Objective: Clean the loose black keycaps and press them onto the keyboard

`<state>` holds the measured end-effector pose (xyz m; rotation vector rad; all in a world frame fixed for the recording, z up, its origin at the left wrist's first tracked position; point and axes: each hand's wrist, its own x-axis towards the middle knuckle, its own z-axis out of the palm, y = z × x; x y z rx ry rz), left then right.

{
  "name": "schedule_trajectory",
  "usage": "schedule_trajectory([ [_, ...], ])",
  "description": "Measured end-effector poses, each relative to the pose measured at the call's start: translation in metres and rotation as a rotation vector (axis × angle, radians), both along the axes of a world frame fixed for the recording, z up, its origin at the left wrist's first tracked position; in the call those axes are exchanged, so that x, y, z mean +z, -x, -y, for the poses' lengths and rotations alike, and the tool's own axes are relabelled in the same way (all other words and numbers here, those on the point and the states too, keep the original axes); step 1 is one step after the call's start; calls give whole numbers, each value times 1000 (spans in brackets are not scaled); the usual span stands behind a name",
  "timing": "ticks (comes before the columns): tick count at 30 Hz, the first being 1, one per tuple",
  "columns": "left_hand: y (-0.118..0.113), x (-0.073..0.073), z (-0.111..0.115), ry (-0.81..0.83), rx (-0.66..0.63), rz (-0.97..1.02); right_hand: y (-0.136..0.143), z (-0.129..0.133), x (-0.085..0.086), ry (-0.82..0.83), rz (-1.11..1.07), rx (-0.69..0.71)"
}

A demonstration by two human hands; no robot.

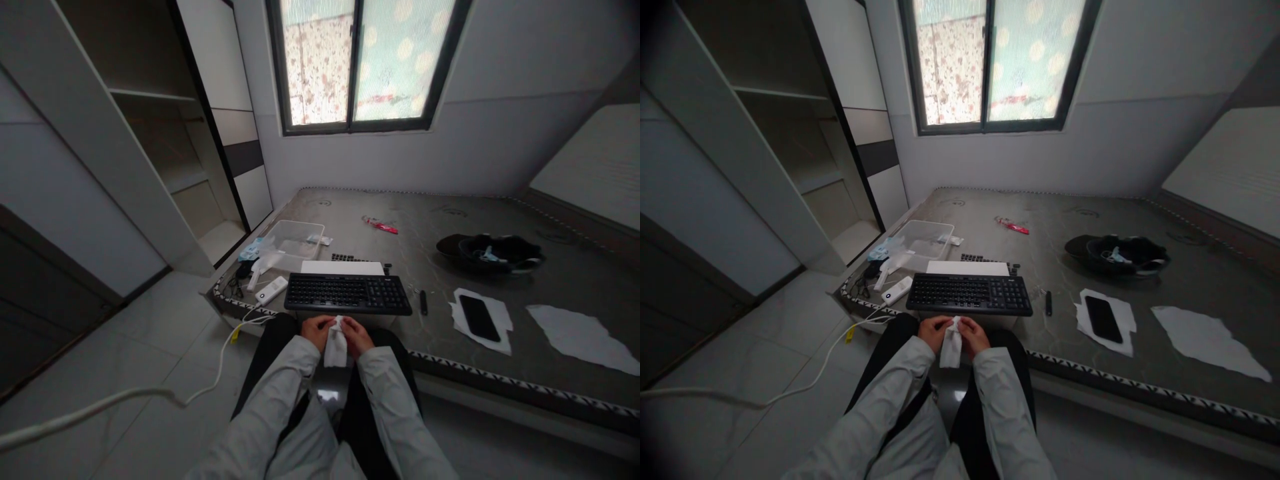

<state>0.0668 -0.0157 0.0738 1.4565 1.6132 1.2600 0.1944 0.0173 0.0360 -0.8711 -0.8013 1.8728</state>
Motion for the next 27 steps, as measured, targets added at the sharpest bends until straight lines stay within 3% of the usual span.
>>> schedule_trajectory([
  [5,0,-8,-4,36,9,82,-3,-3,5,-237,209,-57],
  [11,-8,-6,-6,120,3,377,-5,-3,8,-387,289,-16],
  [18,-9,-1,-4,104,-23,460,-4,-4,6,-366,354,-111],
  [22,-9,-3,-5,88,-123,479,-8,-5,9,-366,412,-170],
  [27,-10,-9,-3,37,-182,331,-11,-9,6,-294,382,-221],
])
